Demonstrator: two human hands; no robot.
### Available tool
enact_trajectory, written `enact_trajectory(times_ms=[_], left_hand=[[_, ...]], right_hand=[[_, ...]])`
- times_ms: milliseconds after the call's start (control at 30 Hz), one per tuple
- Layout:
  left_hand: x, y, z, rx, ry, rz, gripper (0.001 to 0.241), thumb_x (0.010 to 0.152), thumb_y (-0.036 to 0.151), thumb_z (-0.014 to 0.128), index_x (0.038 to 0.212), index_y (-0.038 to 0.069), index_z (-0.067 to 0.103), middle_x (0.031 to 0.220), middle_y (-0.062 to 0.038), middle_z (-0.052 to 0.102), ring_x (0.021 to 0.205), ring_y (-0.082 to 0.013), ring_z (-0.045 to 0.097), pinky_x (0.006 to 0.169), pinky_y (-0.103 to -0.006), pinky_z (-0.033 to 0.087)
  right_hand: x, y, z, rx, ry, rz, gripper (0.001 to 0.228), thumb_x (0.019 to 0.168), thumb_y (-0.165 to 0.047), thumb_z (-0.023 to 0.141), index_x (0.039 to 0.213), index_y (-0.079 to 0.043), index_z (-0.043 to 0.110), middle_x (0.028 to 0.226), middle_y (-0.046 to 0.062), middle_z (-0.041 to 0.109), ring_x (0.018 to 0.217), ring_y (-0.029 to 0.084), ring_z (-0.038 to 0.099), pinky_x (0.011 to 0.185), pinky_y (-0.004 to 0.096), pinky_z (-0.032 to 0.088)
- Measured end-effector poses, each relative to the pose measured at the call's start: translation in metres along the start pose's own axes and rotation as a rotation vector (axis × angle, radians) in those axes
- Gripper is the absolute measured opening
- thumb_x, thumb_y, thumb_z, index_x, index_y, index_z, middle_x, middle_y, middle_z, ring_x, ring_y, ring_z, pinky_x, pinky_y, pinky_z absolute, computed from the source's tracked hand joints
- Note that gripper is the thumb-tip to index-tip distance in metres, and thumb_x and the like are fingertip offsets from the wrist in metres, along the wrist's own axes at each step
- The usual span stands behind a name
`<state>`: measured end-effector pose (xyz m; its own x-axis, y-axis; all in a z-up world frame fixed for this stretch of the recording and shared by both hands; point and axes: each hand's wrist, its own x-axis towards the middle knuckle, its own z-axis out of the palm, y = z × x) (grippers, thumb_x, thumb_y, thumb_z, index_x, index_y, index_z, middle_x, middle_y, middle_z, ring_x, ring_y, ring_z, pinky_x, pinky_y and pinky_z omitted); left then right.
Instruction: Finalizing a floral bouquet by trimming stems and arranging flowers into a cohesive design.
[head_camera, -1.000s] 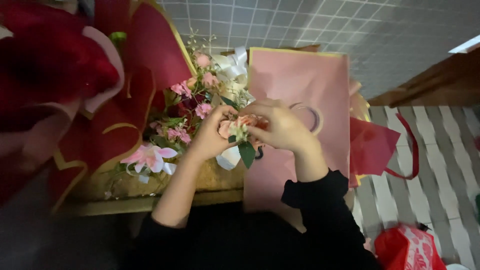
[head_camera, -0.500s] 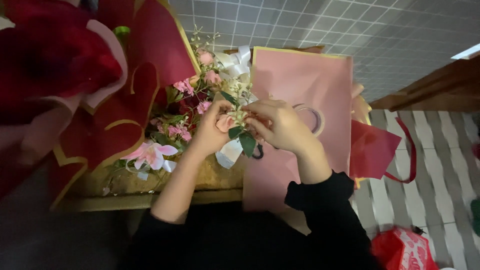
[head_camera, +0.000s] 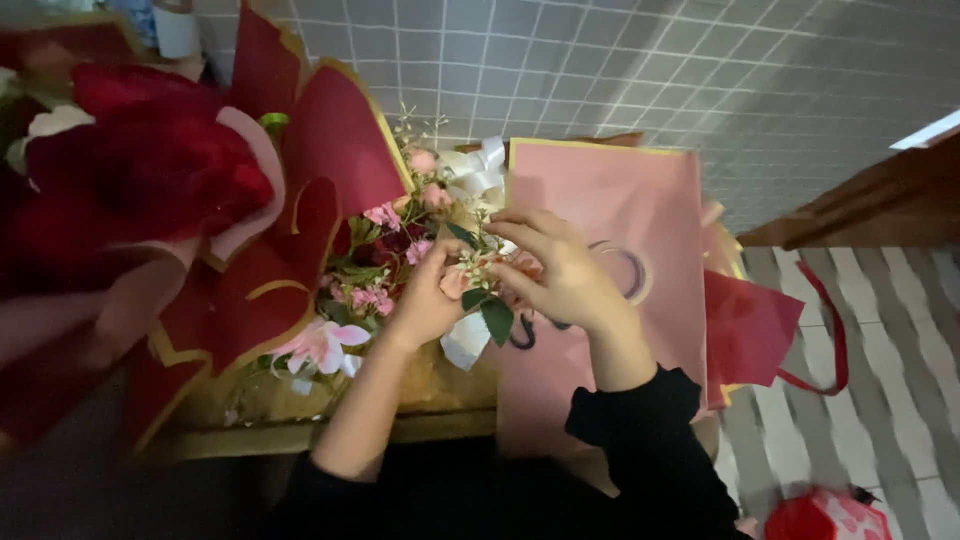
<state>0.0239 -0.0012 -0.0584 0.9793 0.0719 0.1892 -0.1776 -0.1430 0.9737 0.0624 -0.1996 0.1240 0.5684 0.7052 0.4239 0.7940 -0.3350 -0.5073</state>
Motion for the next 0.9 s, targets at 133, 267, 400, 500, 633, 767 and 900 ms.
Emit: enact_trajectory(times_ms=[133,267,400,500,633,767,900], left_hand=[[0.003,0.005,-0.007,-0.007,0.016,0.047,0.056,0.075,0.006,0.089,0.122,0.007,0.058,0.109,-0.022,0.066,0.109,-0.0403,0.067,0.1,-0.0527,0.05],[0.004,0.011,-0.008,-0.034,0.026,0.026,0.057,0.074,0.008,0.09,0.121,0.007,0.059,0.109,-0.019,0.068,0.108,-0.0364,0.067,0.1,-0.0512,0.051],[0.004,0.015,-0.002,-0.035,0.022,0.051,0.055,0.074,0.008,0.091,0.121,0.01,0.061,0.105,-0.019,0.068,0.101,-0.037,0.07,0.094,-0.0477,0.054],[0.004,-0.007,0.001,-0.094,0.018,0.012,0.055,0.072,0.003,0.089,0.118,0.01,0.06,0.104,-0.013,0.068,0.103,-0.0271,0.067,0.1,-0.0444,0.052],[0.01,0.0,-0.005,-0.005,0.065,0.1,0.047,0.077,-0.002,0.082,0.118,0.009,0.06,0.103,-0.017,0.068,0.103,-0.0349,0.068,0.097,-0.0482,0.052],[0.002,-0.002,-0.003,0.022,0.05,0.072,0.058,0.072,0.003,0.09,0.121,0.009,0.059,0.107,-0.017,0.068,0.107,-0.0349,0.066,0.1,-0.0488,0.049],[-0.005,0.032,0.002,0.044,0.023,0.094,0.059,0.07,0.007,0.092,0.12,0.012,0.061,0.108,-0.015,0.069,0.107,-0.0336,0.067,0.1,-0.049,0.05]], right_hand=[[0.002,0.005,0.01,-0.002,0.041,0.052,0.039,0.088,-0.021,0.082,0.123,-0.008,0.071,0.119,0.013,0.069,0.115,0.035,0.066,0.098,0.046,0.052],[0.0,0.016,0.013,0.01,-0.008,0.133,0.038,0.086,-0.022,0.083,0.122,-0.017,0.073,0.11,0.009,0.069,0.1,0.03,0.069,0.088,0.045,0.056],[0.008,0.007,0.014,0.108,-0.124,0.147,0.03,0.086,-0.018,0.083,0.113,-0.009,0.075,0.099,0.017,0.073,0.092,0.043,0.071,0.083,0.052,0.057],[0.008,0.009,0.013,0.105,-0.151,0.169,0.015,0.089,-0.013,0.079,0.104,-0.015,0.078,0.089,0.01,0.074,0.086,0.035,0.074,0.076,0.046,0.059],[0.003,-0.001,0.002,0.078,-0.114,0.183,0.019,0.089,-0.004,0.073,0.108,-0.005,0.076,0.095,0.018,0.076,0.09,0.043,0.074,0.08,0.051,0.059],[-0.021,-0.001,-0.007,0.052,-0.101,0.161,0.031,0.092,-0.008,0.071,0.122,-0.005,0.07,0.113,0.02,0.074,0.103,0.044,0.071,0.087,0.053,0.057],[-0.029,-0.011,-0.008,0.063,-0.11,0.116,0.034,0.094,-0.015,0.07,0.125,-0.001,0.068,0.118,0.024,0.071,0.107,0.047,0.069,0.089,0.055,0.056]])
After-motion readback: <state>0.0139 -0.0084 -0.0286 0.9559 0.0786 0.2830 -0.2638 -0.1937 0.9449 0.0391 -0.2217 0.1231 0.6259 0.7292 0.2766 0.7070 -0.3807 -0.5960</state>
